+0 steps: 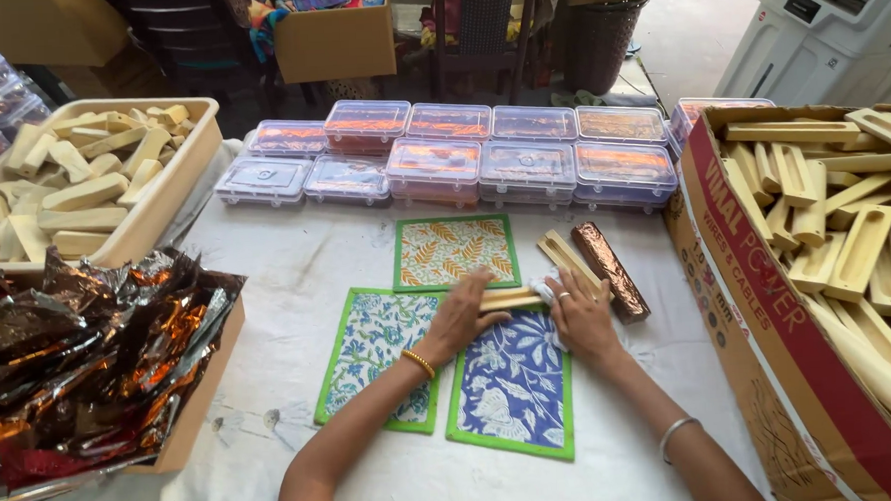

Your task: The person cleans a small wooden piece using a white cloth. They wipe the surface and edges of the wood repeatedly while holding it over a patterned mat on a table. The workspace contains boxes of similar wooden items and other supplies.

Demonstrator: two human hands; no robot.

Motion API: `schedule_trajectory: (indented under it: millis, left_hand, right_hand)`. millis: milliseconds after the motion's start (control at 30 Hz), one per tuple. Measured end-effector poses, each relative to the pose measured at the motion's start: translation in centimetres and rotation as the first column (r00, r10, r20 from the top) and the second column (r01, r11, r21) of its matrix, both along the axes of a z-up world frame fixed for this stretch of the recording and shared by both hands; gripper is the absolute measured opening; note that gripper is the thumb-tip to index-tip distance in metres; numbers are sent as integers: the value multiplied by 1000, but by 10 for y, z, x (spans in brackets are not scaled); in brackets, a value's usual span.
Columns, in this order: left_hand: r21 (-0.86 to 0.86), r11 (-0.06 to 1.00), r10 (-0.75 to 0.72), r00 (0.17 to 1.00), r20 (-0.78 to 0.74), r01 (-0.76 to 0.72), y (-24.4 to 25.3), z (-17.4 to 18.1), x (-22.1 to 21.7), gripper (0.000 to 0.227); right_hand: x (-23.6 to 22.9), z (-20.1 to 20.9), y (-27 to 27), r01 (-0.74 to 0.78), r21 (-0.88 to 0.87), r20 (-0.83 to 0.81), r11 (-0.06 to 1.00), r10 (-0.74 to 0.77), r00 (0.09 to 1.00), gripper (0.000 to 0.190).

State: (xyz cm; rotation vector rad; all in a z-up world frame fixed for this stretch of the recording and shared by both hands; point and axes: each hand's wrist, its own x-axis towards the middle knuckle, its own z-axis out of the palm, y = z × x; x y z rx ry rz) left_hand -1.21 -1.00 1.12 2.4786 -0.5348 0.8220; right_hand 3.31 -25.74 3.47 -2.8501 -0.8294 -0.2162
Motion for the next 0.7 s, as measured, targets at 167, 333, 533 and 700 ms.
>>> schedule_trajectory:
  millis: [167,333,533,700]
  left_hand:
    - [103,961,272,947,-173,-258,-8,39,-22,60]
    - [28,970,241,961,-136,-240,-3,1,-9,49]
    - [116,945,295,950,106,-306,3,-19,-1,45]
    - [61,926,376,920,-111,-372,-19,7,-16,49]
  right_hand:
    - [18,-34,22,73,-68,224,995,-56,973,51]
    - [-31,-8,66,48,31,62,998,-50,997,47]
    - [-39,-6,71,-436,283,342,855,335,878,45]
    - [-21,6,34,95,128,58,987,-103,993,45]
